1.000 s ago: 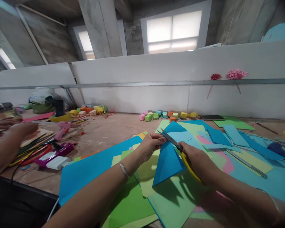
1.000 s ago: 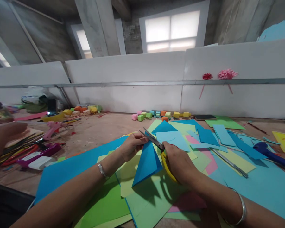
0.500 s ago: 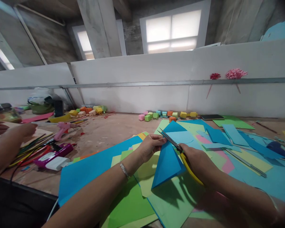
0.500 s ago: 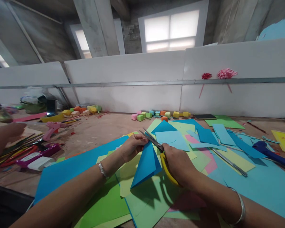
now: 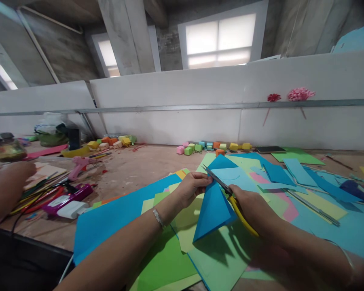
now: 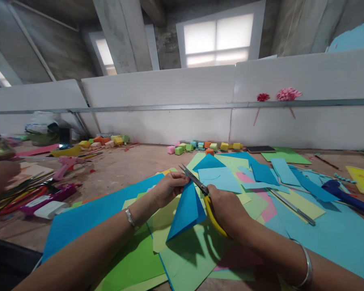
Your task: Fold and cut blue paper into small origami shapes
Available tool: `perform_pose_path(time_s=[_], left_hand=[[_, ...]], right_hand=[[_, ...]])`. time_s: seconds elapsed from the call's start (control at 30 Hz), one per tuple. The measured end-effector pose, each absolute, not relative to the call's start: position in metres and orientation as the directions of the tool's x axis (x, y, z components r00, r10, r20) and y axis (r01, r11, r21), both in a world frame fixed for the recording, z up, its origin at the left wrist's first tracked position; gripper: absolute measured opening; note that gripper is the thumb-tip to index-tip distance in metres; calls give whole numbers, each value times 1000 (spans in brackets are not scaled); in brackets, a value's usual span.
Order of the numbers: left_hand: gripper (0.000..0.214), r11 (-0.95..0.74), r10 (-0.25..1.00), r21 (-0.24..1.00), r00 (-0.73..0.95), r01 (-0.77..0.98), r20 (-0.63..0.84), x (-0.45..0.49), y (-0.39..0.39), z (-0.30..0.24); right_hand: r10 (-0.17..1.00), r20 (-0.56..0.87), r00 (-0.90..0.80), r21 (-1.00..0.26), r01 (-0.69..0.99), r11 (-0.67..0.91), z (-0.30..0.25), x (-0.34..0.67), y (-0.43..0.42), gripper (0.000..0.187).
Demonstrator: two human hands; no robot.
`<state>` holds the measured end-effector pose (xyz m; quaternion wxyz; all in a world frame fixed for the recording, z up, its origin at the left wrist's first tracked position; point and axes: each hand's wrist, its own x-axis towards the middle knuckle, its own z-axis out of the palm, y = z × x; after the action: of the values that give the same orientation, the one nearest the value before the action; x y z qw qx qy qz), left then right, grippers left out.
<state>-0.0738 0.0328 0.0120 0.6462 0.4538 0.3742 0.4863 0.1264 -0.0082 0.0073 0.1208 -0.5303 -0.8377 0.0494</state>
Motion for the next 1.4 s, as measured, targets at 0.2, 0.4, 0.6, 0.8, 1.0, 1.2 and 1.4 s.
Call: perform_pose_path(time_s=[0.2,0.4,0.6,0.8,1.0,1.2,1.4], left_hand=[[34,122,970,949,239,-290,-51,-74,32,12],[40,124,966,956,252,-267,-55,-73,32,13],[41,88,967,969,255,-231,-27,-74,33,11],[39,-76,987,979,124,-189,101,-75,35,11],[37,-173,982,979,64,-110,180,-70,28,14],[40,-169,985,977,-4,-127,170,-71,32,9],[54,75,946,996,320,-52,-55,-74,29,6]], right_hand=[[909,116,-400,-218,883,416,8,126,-9,24],[916,76,-394,-230,887,400,11,124,-9,21],[923,109,-369,-373,846,382,14,125,-8,10],[951,118,-285,-921,327,212,14,130,4,34],[964,94,-249,-948,273,163,16,127,1,38],[962,159,-223,-946,245,213,11,124,-1,27],[970,181,-164,-956,204,213,14,124,1,28]])
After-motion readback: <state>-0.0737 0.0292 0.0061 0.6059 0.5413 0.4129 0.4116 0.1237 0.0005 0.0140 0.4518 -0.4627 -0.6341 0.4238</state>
